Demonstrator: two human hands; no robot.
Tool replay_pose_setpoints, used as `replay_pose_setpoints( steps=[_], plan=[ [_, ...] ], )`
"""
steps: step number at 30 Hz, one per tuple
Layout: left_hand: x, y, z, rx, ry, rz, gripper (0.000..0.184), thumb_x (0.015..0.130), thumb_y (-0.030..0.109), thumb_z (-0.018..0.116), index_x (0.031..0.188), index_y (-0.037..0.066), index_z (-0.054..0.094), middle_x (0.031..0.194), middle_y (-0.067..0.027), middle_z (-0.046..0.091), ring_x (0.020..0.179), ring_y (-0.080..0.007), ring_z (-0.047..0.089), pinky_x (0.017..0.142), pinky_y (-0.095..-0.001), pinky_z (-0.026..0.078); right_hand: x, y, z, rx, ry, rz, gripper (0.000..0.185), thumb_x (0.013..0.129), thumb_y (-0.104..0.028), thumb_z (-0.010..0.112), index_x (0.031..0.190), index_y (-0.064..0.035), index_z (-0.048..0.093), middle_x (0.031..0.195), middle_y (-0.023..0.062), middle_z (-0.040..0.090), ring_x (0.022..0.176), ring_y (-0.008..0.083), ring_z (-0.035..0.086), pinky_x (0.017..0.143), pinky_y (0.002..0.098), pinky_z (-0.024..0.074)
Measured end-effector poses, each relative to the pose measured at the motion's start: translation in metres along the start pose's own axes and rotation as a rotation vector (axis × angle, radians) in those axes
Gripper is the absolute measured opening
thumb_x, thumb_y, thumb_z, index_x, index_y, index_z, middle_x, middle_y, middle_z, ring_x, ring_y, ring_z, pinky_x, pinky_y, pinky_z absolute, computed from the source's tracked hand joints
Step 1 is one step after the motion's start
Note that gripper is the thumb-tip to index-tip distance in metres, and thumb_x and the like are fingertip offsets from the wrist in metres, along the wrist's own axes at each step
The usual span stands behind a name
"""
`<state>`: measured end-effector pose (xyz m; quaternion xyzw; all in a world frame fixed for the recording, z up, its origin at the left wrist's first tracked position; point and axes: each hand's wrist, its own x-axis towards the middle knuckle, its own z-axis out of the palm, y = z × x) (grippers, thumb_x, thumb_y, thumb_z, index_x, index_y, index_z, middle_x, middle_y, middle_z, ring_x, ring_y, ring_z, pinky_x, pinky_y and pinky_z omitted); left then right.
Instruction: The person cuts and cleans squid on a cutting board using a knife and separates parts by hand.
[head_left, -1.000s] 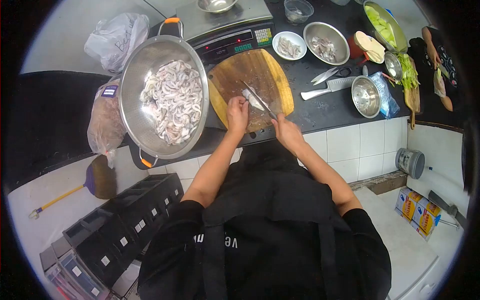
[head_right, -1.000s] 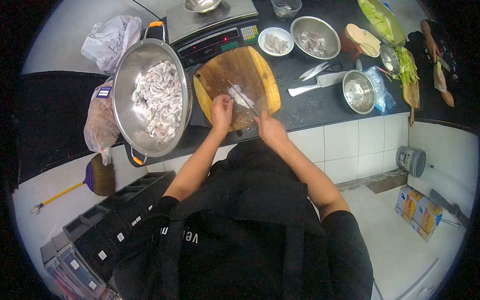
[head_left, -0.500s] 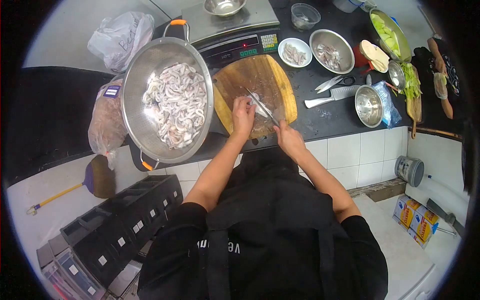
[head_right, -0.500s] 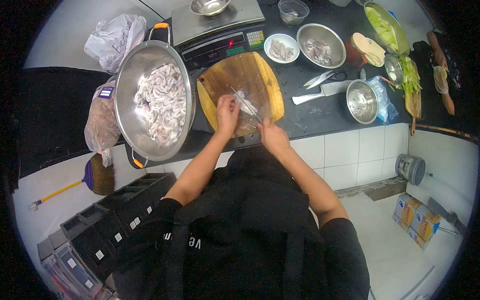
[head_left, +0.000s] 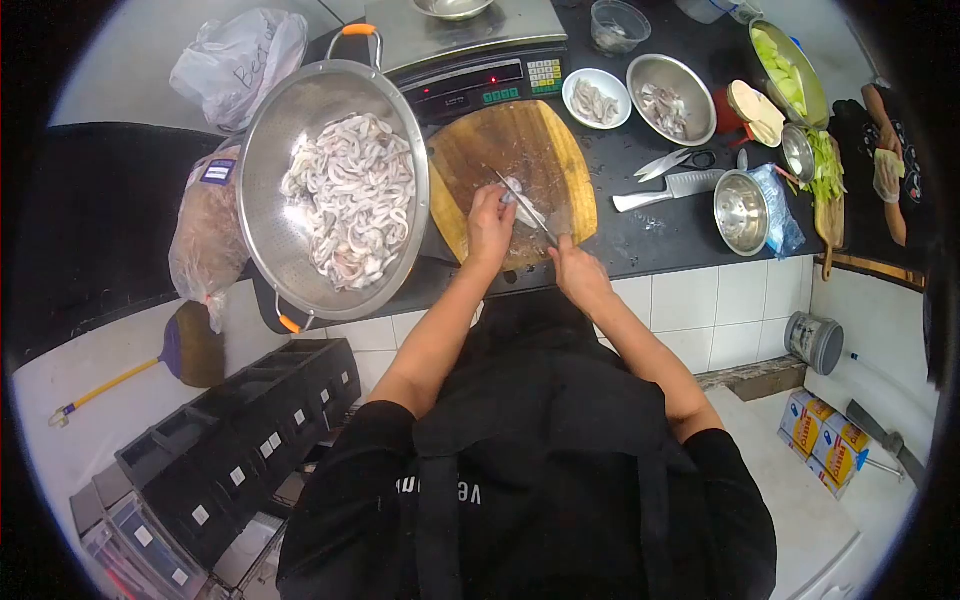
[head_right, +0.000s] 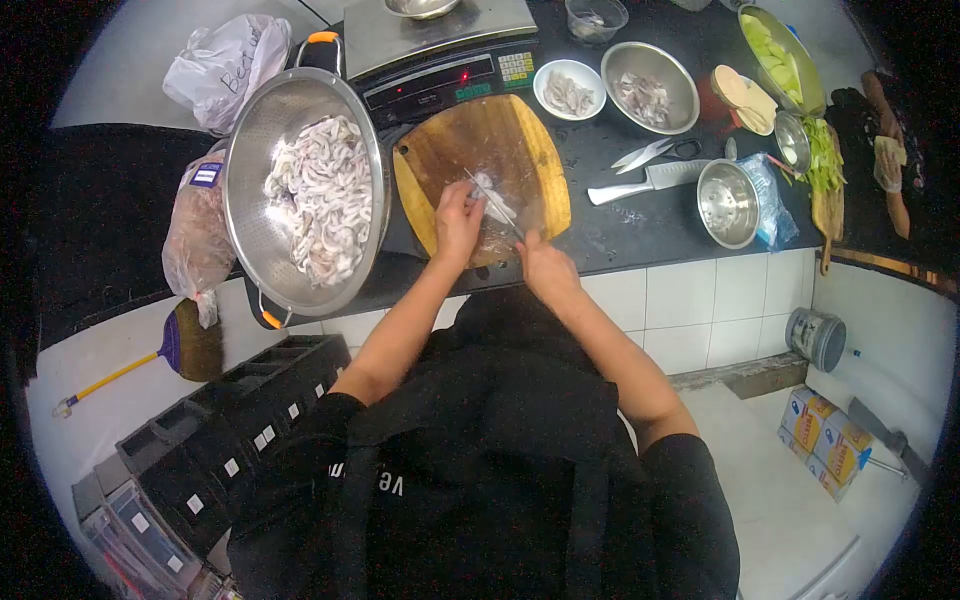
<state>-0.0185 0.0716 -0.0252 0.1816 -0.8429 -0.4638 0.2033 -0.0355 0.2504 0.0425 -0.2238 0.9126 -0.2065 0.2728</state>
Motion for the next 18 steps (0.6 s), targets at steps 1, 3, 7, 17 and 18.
replay_pose_setpoints(
  steps=[1, 3, 7, 17, 18],
  plan=[
    [0.0001, 0.0004, 0.0001, 0.013, 0.0, 0.004, 0.026, 0.08, -0.001, 0.066, 0.105, -0.005, 0.061, 0.11, -0.0156, 0.058, 0.075, -0.0236, 0.064, 0.068, -0.0321, 0.054, 0.0004, -0.001, -0.0001, -0.012, -0.011, 0.006, 0.031, 0.098, -0.029, 0.041, 0.102, 0.0011, 0.046, 0.084, 0.0295, 0.064, 0.08, 0.0478, 0.063, 0.073, 0.0555, 0.0493],
    [0.0, 0.0012, 0.0001, 0.01, -0.007, -0.001, 0.026, 0.08, -0.001, 0.067, 0.104, -0.005, 0.061, 0.109, -0.0146, 0.057, 0.076, -0.022, 0.063, 0.068, -0.0312, 0.055, 0.0025, -0.0008, 0.0006, -0.026, -0.02, 0.009, 0.03, 0.098, -0.029, 0.041, 0.102, 0.001, 0.045, 0.084, 0.0295, 0.064, 0.081, 0.0476, 0.063, 0.073, 0.0553, 0.0492],
    [-0.0015, 0.0009, 0.0004, 0.008, -0.009, 0.008, 0.025, 0.08, -0.001, 0.067, 0.103, -0.005, 0.06, 0.109, -0.0138, 0.057, 0.077, -0.0211, 0.062, 0.069, -0.0306, 0.055, 0.0057, 0.0001, 0.004, -0.02, 0.01, -0.025, 0.029, 0.098, -0.027, 0.042, 0.101, 0.0012, 0.045, 0.079, 0.0302, 0.063, 0.077, 0.0482, 0.062, 0.069, 0.0561, 0.049],
    [-0.0022, -0.0001, 0.0017, 0.017, -0.004, 0.03, 0.023, 0.081, -0.001, 0.066, 0.102, -0.005, 0.061, 0.108, -0.0141, 0.055, 0.078, -0.022, 0.062, 0.069, -0.0303, 0.055, 0.0071, -0.0024, 0.0088, -0.002, 0.028, -0.033, 0.028, 0.098, -0.026, 0.041, 0.101, 0.0014, 0.045, 0.077, 0.03, 0.063, 0.075, 0.0484, 0.063, 0.069, 0.0558, 0.0496],
    [-0.0014, 0.0005, 0.0013, 0.025, -0.013, 0.017, 0.023, 0.08, -0.001, 0.066, 0.102, -0.005, 0.061, 0.107, -0.014, 0.055, 0.078, -0.0221, 0.062, 0.069, -0.0303, 0.055, 0.0077, -0.0037, 0.0064, -0.002, 0.028, -0.029, 0.028, 0.098, -0.026, 0.041, 0.101, 0.0014, 0.045, 0.077, 0.03, 0.063, 0.075, 0.0484, 0.063, 0.069, 0.0558, 0.0496]
  ],
)
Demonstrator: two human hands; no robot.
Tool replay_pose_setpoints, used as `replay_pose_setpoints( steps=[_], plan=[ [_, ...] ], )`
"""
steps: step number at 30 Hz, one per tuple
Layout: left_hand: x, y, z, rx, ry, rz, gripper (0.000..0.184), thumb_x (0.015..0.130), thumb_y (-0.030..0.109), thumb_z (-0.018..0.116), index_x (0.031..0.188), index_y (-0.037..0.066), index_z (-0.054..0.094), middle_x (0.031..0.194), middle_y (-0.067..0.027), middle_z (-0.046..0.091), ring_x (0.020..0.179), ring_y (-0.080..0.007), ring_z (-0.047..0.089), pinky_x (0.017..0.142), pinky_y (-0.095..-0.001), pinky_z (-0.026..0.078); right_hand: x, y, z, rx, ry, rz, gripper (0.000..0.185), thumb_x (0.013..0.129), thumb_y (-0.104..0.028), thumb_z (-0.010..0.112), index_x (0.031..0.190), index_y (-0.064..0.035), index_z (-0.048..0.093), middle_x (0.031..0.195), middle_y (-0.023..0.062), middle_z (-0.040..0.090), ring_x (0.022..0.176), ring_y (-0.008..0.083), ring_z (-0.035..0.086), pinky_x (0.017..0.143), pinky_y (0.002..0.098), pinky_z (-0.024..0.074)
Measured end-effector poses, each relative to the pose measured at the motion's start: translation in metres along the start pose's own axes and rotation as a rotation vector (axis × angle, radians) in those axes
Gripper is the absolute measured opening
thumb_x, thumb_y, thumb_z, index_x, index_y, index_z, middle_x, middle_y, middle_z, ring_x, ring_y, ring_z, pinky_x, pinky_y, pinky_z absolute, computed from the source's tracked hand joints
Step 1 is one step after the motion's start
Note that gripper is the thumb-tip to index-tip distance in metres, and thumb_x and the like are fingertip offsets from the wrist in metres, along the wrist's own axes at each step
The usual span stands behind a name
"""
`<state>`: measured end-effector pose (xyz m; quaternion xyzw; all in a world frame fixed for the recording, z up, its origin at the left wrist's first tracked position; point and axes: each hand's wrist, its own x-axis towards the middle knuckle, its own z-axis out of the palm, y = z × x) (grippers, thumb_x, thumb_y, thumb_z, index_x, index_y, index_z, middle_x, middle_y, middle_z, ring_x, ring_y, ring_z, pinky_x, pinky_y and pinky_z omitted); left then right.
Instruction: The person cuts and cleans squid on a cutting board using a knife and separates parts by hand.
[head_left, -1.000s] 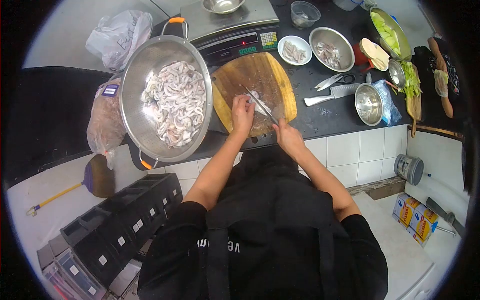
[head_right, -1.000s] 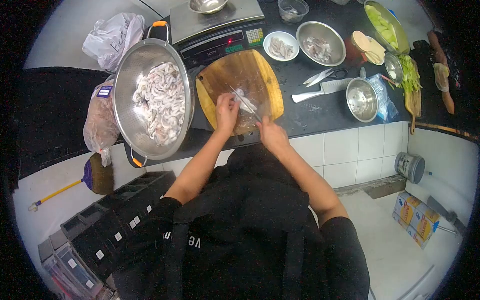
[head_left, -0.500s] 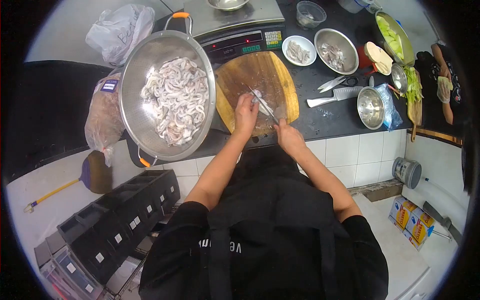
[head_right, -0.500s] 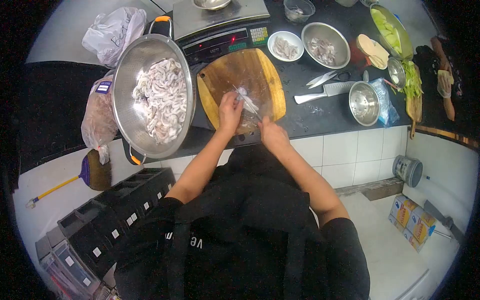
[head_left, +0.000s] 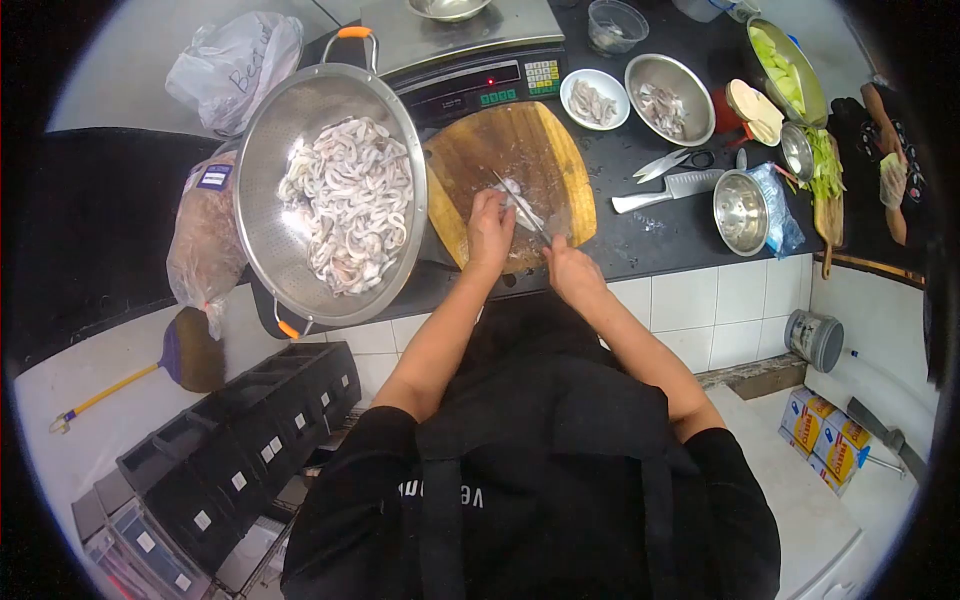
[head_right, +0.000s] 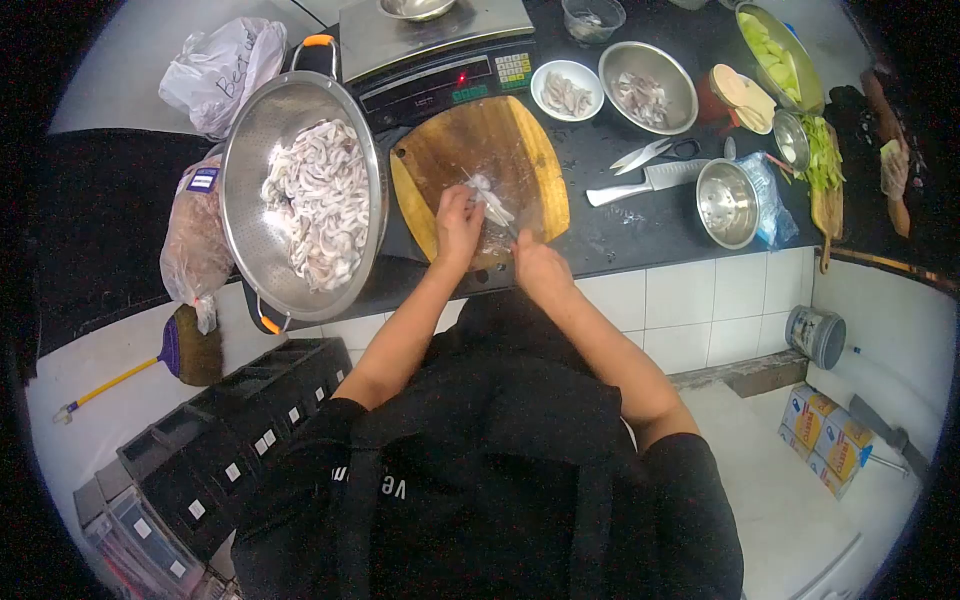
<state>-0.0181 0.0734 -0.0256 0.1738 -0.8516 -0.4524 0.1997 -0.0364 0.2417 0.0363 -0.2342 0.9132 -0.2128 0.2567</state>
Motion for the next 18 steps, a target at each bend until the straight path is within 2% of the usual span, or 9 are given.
replay_pose_setpoints(
  steps=[5, 18],
  plan=[
    [0.002, 0.004, -0.003, 0.037, -0.015, 0.014, 0.023, 0.078, -0.002, 0.067, 0.1, -0.005, 0.061, 0.105, -0.0138, 0.056, 0.077, -0.0225, 0.061, 0.068, -0.0306, 0.055, 0.01, -0.01, -0.008, -0.024, -0.087, 0.064, 0.029, 0.099, -0.028, 0.039, 0.103, -0.0001, 0.044, 0.084, 0.0293, 0.064, 0.084, 0.0468, 0.063, 0.076, 0.0546, 0.0488],
    [0.001, 0.003, -0.002, 0.111, -0.001, 0.051, 0.021, 0.078, -0.001, 0.067, 0.097, -0.005, 0.061, 0.105, -0.0138, 0.056, 0.076, -0.0234, 0.062, 0.067, -0.0318, 0.056, 0.025, -0.017, 0.002, -0.04, -0.088, 0.057, 0.03, 0.099, -0.028, 0.038, 0.104, 0.0008, 0.044, 0.084, 0.0282, 0.065, 0.083, 0.0446, 0.064, 0.074, 0.054, 0.0494]
  ],
)
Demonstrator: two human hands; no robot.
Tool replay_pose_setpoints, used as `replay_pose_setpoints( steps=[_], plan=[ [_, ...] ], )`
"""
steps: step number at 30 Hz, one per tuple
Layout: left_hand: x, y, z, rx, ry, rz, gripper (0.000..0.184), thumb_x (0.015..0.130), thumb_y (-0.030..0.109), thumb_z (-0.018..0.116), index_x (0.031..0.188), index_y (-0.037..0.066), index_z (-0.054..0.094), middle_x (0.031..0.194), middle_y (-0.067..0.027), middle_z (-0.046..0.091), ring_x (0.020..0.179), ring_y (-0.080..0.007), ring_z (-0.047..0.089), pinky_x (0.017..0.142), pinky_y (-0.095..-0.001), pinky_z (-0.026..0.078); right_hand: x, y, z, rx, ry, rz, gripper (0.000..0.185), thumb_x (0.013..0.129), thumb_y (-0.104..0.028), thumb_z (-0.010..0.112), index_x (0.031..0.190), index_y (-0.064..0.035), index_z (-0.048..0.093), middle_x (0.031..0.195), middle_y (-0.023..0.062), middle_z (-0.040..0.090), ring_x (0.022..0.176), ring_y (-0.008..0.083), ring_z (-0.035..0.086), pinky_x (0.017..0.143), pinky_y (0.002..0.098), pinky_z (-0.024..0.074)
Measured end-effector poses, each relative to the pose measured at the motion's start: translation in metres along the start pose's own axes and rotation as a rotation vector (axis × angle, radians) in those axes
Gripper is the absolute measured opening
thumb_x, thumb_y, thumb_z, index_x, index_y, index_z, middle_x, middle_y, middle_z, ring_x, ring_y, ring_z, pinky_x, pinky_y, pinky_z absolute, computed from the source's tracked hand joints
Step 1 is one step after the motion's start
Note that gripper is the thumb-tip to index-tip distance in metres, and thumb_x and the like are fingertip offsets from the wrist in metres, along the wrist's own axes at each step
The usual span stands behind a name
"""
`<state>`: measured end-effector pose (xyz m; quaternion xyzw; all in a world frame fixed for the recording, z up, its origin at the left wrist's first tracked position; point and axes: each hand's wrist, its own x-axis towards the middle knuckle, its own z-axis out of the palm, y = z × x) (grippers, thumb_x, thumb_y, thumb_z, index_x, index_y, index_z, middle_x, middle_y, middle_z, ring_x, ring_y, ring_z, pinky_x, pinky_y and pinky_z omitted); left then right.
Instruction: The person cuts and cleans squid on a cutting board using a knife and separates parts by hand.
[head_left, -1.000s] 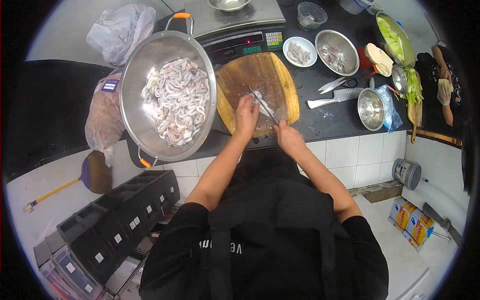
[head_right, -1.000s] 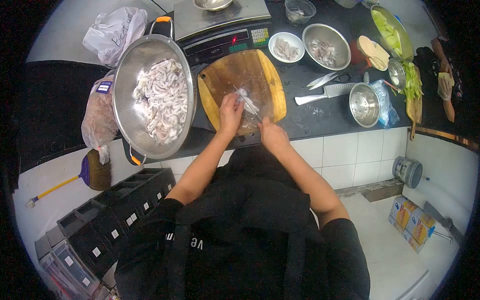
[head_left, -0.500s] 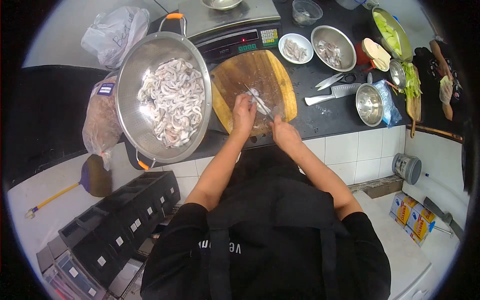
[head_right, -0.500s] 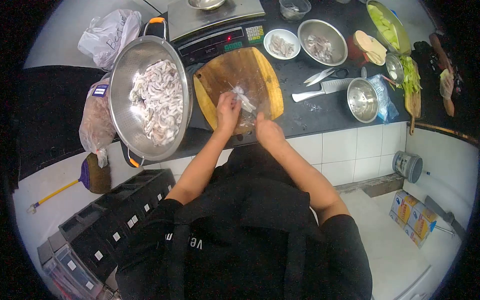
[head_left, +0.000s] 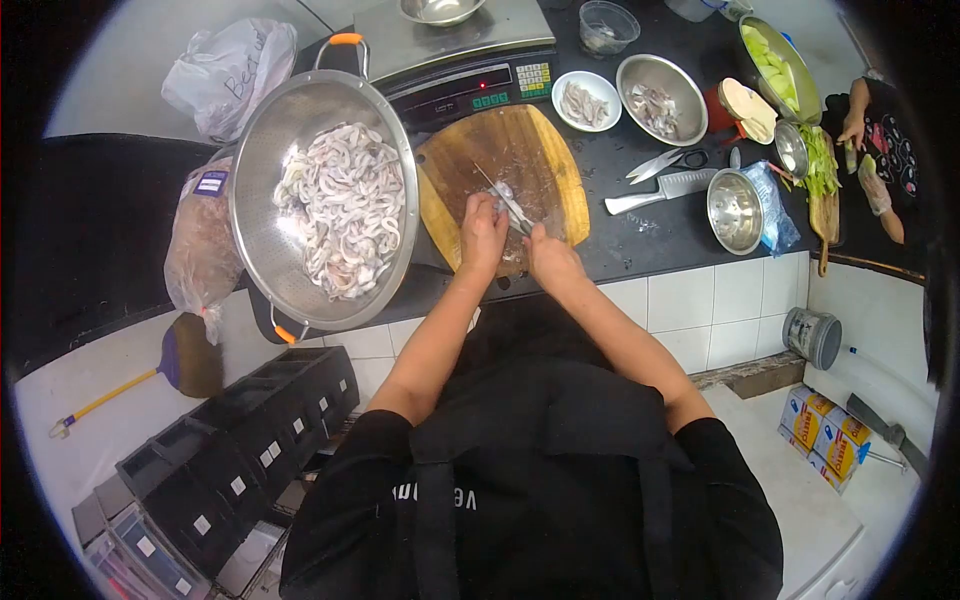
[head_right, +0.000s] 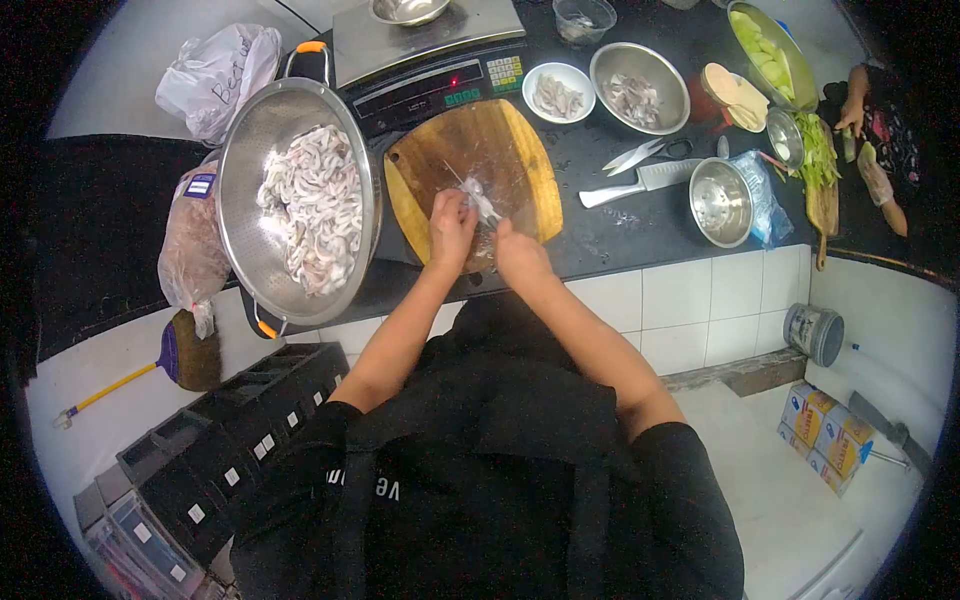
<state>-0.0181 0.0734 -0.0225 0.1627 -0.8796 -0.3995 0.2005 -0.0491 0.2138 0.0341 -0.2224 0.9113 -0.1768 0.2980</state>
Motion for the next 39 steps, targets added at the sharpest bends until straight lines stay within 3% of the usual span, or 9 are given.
replay_pose_setpoints(
  steps=[8, 17, 25, 28, 31, 39],
  plan=[
    [0.001, 0.0, 0.0, -0.006, 0.022, 0.007, 0.018, 0.08, 0.0, 0.067, 0.096, -0.005, 0.06, 0.106, -0.0152, 0.054, 0.076, -0.0232, 0.062, 0.066, -0.0313, 0.056, -0.023, 0.016, 0.002, 0.059, 0.076, -0.016, 0.032, 0.099, -0.028, 0.041, 0.101, 0.003, 0.046, 0.079, 0.0314, 0.063, 0.078, 0.0483, 0.063, 0.072, 0.056, 0.0488],
    [0.0, -0.001, -0.001, -0.1, 0.032, -0.057, 0.016, 0.082, 0.001, 0.066, 0.095, -0.006, 0.06, 0.109, -0.0146, 0.051, 0.076, -0.0233, 0.064, 0.065, -0.0301, 0.056, -0.024, 0.013, -0.022, 0.091, 0.055, 0.027, 0.034, 0.098, -0.03, 0.042, 0.103, 0.0026, 0.047, 0.084, 0.0319, 0.063, 0.083, 0.0487, 0.062, 0.076, 0.0555, 0.0486],
    [0.015, 0.003, -0.009, -0.06, -0.024, 0.023, 0.013, 0.079, 0.003, 0.069, 0.089, -0.003, 0.063, 0.097, -0.0134, 0.058, 0.068, -0.0221, 0.062, 0.062, -0.0314, 0.053, -0.034, 0.013, -0.009, 0.082, 0.021, 0.035, 0.032, 0.099, -0.029, 0.039, 0.104, 0.0023, 0.045, 0.081, 0.031, 0.064, 0.081, 0.0486, 0.063, 0.075, 0.0552, 0.0492],
    [0.016, 0.006, -0.009, 0.018, -0.082, -0.047, 0.014, 0.079, 0.006, 0.069, 0.09, -0.002, 0.065, 0.101, -0.0133, 0.058, 0.072, -0.0259, 0.064, 0.066, -0.0355, 0.052, -0.036, 0.012, -0.007, 0.056, 0.031, 0.032, 0.031, 0.1, -0.028, 0.038, 0.103, 0.0025, 0.045, 0.081, 0.0307, 0.064, 0.08, 0.0477, 0.063, 0.073, 0.0544, 0.05],
    [0.016, 0.005, -0.006, 0.077, -0.018, 0.007, 0.015, 0.077, 0.006, 0.071, 0.087, -0.002, 0.064, 0.097, -0.0143, 0.058, 0.066, -0.0249, 0.062, 0.061, -0.034, 0.052, -0.036, 0.012, 0.002, 0.06, 0.064, 0.031, 0.03, 0.1, -0.027, 0.037, 0.103, 0.0027, 0.044, 0.08, 0.0298, 0.064, 0.078, 0.0468, 0.064, 0.071, 0.0535, 0.0507],
    [0.012, -0.002, 0.0, 0.119, -0.003, 0.048, 0.012, 0.078, 0.007, 0.07, 0.084, -0.001, 0.063, 0.088, -0.0161, 0.058, 0.069, -0.029, 0.064, 0.062, -0.0385, 0.051, -0.031, 0.009, 0.012, 0.073, 0.085, 0.035, 0.031, 0.099, -0.025, 0.039, 0.105, 0.0054, 0.043, 0.079, 0.0302, 0.064, 0.08, 0.0478, 0.063, 0.073, 0.0546, 0.0499]
  ],
)
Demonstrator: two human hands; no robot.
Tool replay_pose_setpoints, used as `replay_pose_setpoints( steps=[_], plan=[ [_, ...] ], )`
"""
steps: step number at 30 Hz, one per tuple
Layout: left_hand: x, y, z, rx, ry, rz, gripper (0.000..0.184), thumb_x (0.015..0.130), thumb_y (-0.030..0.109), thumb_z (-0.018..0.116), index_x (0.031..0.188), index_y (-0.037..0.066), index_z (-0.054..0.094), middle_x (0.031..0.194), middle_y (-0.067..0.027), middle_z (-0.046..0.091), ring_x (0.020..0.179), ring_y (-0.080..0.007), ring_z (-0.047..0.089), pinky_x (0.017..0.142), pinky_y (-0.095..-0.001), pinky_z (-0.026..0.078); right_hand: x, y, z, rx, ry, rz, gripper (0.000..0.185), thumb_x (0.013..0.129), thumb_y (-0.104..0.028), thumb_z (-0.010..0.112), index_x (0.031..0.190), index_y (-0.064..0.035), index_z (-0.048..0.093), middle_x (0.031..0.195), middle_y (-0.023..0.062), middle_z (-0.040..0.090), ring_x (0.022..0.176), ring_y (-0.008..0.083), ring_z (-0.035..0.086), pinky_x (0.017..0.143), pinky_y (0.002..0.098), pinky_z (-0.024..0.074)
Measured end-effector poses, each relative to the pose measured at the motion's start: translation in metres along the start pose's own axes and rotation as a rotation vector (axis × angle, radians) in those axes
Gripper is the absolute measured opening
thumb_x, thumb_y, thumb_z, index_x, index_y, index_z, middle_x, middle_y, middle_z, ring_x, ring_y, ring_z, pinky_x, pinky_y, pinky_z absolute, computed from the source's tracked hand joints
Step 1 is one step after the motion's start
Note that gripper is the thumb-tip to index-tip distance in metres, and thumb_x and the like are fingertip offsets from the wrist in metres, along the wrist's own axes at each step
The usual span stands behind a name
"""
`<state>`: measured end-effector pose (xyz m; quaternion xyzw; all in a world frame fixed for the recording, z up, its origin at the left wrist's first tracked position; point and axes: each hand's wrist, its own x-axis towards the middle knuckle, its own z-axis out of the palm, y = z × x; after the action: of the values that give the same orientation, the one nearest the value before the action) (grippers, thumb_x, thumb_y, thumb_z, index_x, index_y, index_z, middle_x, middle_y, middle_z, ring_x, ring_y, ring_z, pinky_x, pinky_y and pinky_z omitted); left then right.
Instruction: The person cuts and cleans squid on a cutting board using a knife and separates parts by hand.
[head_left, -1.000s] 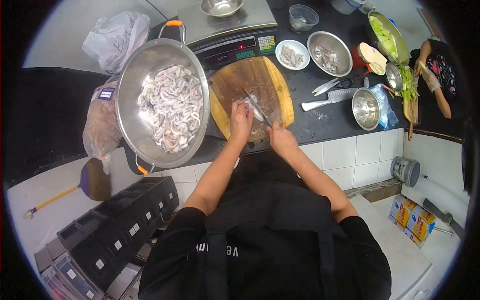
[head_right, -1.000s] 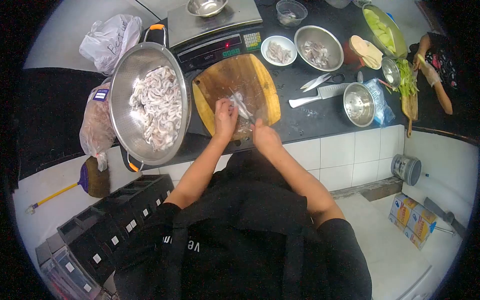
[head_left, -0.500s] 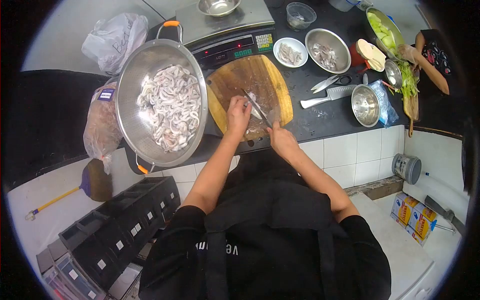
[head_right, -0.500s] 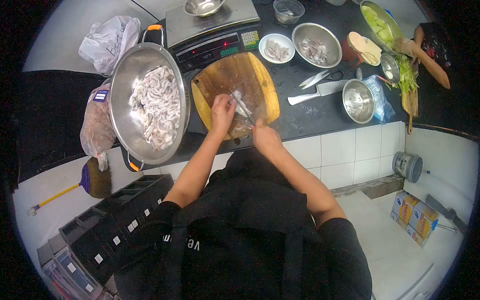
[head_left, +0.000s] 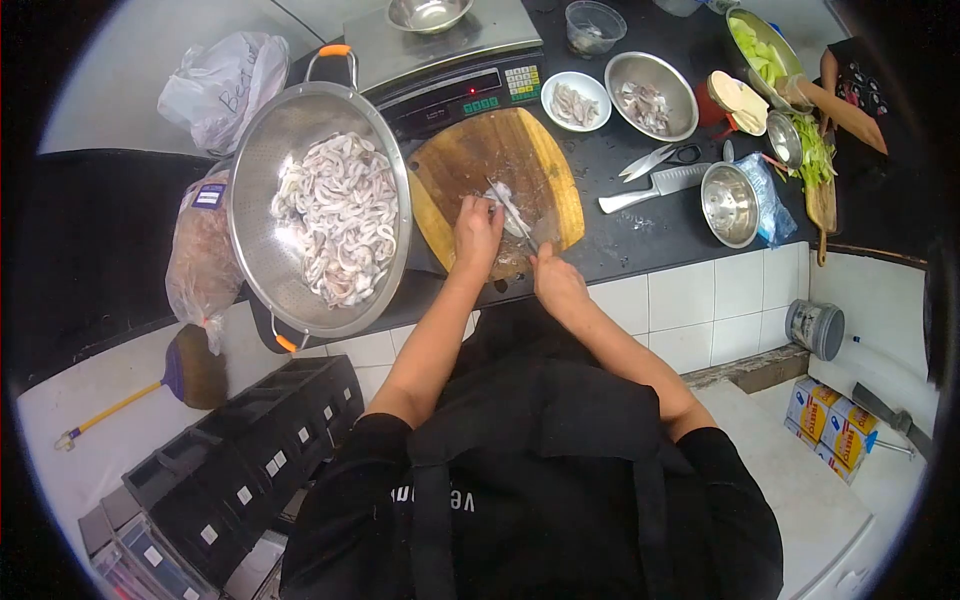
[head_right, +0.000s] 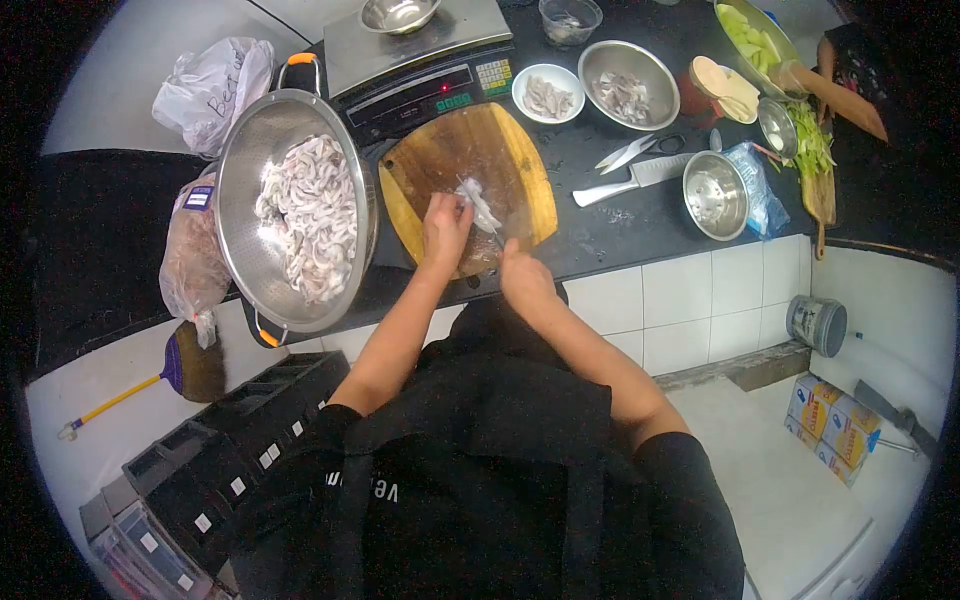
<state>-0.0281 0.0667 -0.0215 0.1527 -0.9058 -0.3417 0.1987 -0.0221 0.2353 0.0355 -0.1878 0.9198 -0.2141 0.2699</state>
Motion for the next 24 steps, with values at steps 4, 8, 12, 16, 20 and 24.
replay_pose_setpoints(
  steps=[4, 8, 12, 16, 20, 24],
  plan=[
    [0.001, 0.001, 0.001, 0.017, 0.0, -0.016, 0.013, 0.077, 0.007, 0.07, 0.084, -0.001, 0.062, 0.086, -0.0167, 0.057, 0.069, -0.0305, 0.063, 0.063, -0.0399, 0.051, 0.017, 0.003, 0.005, -0.057, -0.044, -0.004, 0.026, 0.1, -0.024, 0.036, 0.102, 0.0006, 0.044, 0.085, 0.029, 0.065, 0.083, 0.0434, 0.065, 0.074, 0.0515, 0.0515],
    [0.002, 0.003, -0.004, -0.003, -0.025, -0.069, 0.013, 0.078, 0.008, 0.067, 0.086, 0.0, 0.06, 0.09, -0.0188, 0.056, 0.08, -0.0383, 0.059, 0.07, -0.0448, 0.048, 0.012, 0.002, -0.015, 0.02, -0.08, 0.014, 0.029, 0.098, -0.025, 0.038, 0.102, 0.0031, 0.046, 0.086, 0.0316, 0.063, 0.086, 0.0469, 0.063, 0.077, 0.0538, 0.049],
    [0.001, -0.001, 0.0, 0.039, -0.016, -0.035, 0.014, 0.078, 0.007, 0.066, 0.088, 0.0, 0.06, 0.09, -0.018, 0.056, 0.077, -0.0342, 0.06, 0.068, -0.0424, 0.05, -0.007, 0.009, -0.026, 0.026, -0.117, 0.04, 0.033, 0.098, -0.026, 0.04, 0.104, 0.0053, 0.046, 0.086, 0.0331, 0.063, 0.087, 0.0484, 0.062, 0.079, 0.055, 0.0474],
    [0.004, 0.005, -0.008, -0.063, -0.012, 0.028, 0.018, 0.079, 0.004, 0.065, 0.096, 0.0, 0.062, 0.09, -0.0163, 0.055, 0.073, -0.0295, 0.061, 0.065, -0.0388, 0.051, -0.008, 0.011, -0.028, 0.052, -0.116, 0.006, 0.034, 0.098, -0.027, 0.041, 0.105, 0.0061, 0.047, 0.086, 0.0333, 0.063, 0.087, 0.0485, 0.062, 0.079, 0.055, 0.047],
    [0.007, -0.005, -0.01, 0.016, -0.117, 0.143, 0.022, 0.079, 0.004, 0.065, 0.101, 0.001, 0.062, 0.093, -0.0166, 0.055, 0.072, -0.0296, 0.061, 0.065, -0.0385, 0.051, -0.013, 0.008, -0.036, 0.053, -0.102, 0.025, 0.035, 0.098, -0.027, 0.04, 0.106, 0.0066, 0.047, 0.085, 0.0331, 0.063, 0.086, 0.0483, 0.062, 0.079, 0.0547, 0.0472],
    [0.005, -0.008, -0.01, 0.033, -0.147, 0.09, 0.021, 0.079, 0.006, 0.064, 0.099, 0.0, 0.063, 0.095, -0.0182, 0.057, 0.081, -0.0355, 0.06, 0.072, -0.0423, 0.05, -0.013, 0.009, -0.034, 0.046, -0.108, 0.032, 0.036, 0.098, -0.028, 0.04, 0.106, 0.0065, 0.046, 0.084, 0.0325, 0.063, 0.085, 0.048, 0.062, 0.078, 0.0546, 0.0477]
  ],
)
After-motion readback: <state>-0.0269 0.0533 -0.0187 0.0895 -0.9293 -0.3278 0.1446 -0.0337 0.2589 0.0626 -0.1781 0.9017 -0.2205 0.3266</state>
